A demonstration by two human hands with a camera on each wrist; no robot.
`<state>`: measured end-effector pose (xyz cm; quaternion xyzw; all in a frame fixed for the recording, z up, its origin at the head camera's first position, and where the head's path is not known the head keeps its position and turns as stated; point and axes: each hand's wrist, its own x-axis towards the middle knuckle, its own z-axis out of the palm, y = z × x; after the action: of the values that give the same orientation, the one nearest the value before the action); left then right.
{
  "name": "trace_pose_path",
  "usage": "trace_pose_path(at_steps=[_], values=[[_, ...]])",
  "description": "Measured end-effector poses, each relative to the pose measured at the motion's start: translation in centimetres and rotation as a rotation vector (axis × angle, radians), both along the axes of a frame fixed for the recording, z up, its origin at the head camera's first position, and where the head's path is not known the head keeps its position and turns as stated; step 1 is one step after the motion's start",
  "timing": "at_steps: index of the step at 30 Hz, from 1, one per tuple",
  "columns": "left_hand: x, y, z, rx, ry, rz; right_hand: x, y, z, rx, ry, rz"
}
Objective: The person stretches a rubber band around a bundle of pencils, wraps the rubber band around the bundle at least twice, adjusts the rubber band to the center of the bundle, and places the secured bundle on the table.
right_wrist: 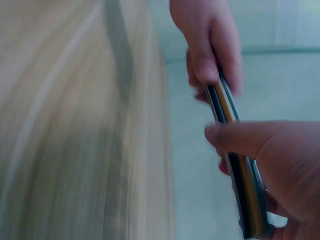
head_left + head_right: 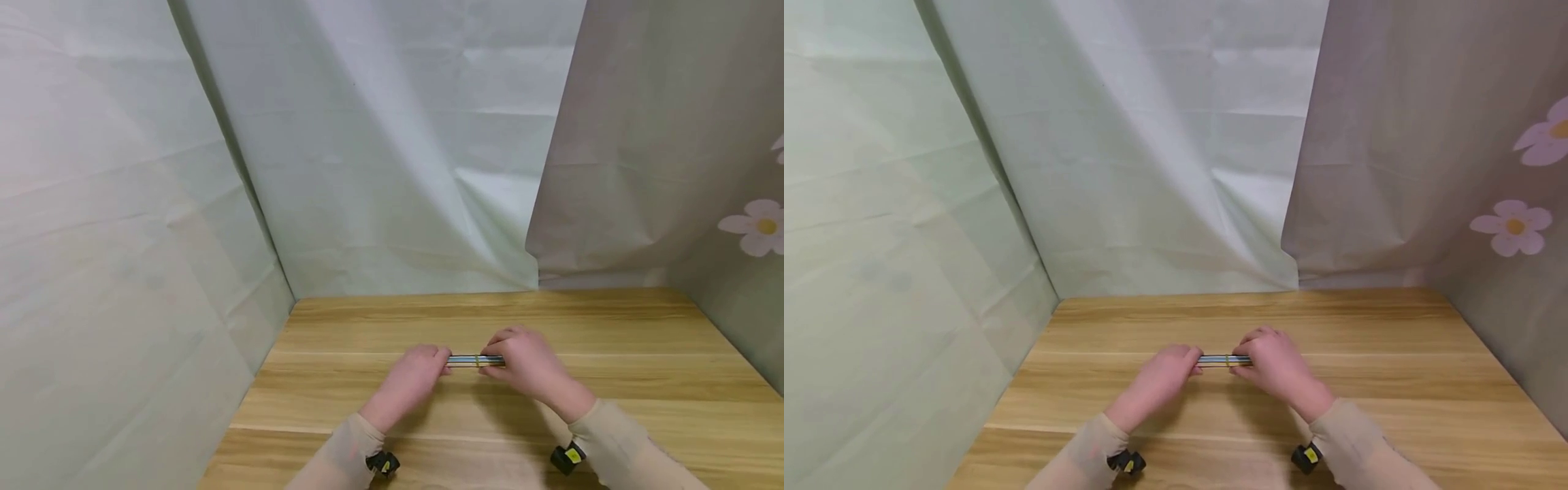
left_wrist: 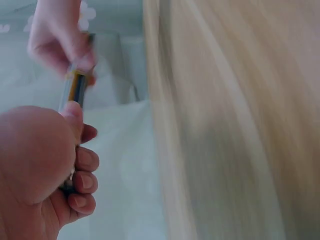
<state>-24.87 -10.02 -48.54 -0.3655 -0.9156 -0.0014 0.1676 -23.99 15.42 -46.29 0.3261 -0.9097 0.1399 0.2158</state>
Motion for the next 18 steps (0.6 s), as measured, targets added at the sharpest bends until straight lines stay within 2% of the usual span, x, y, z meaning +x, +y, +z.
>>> trace_pose_path(at_steps=[5,13,18], values=[[0.25,0.48,0.16,0.022,-0.024,-0.012,0.01,-0.49,-0.17,0.013,0.075,0.045],[0.29,0.57,0.29,0.023,-0.067,-0.003,0.27,-0.46,0.14,-0.004,-0.029,0.073],[0.47,0.74,0.38,0.015,-0.02,-0.01,0.38,-0.48,0.02,-0.008,-0.045,0.07]])
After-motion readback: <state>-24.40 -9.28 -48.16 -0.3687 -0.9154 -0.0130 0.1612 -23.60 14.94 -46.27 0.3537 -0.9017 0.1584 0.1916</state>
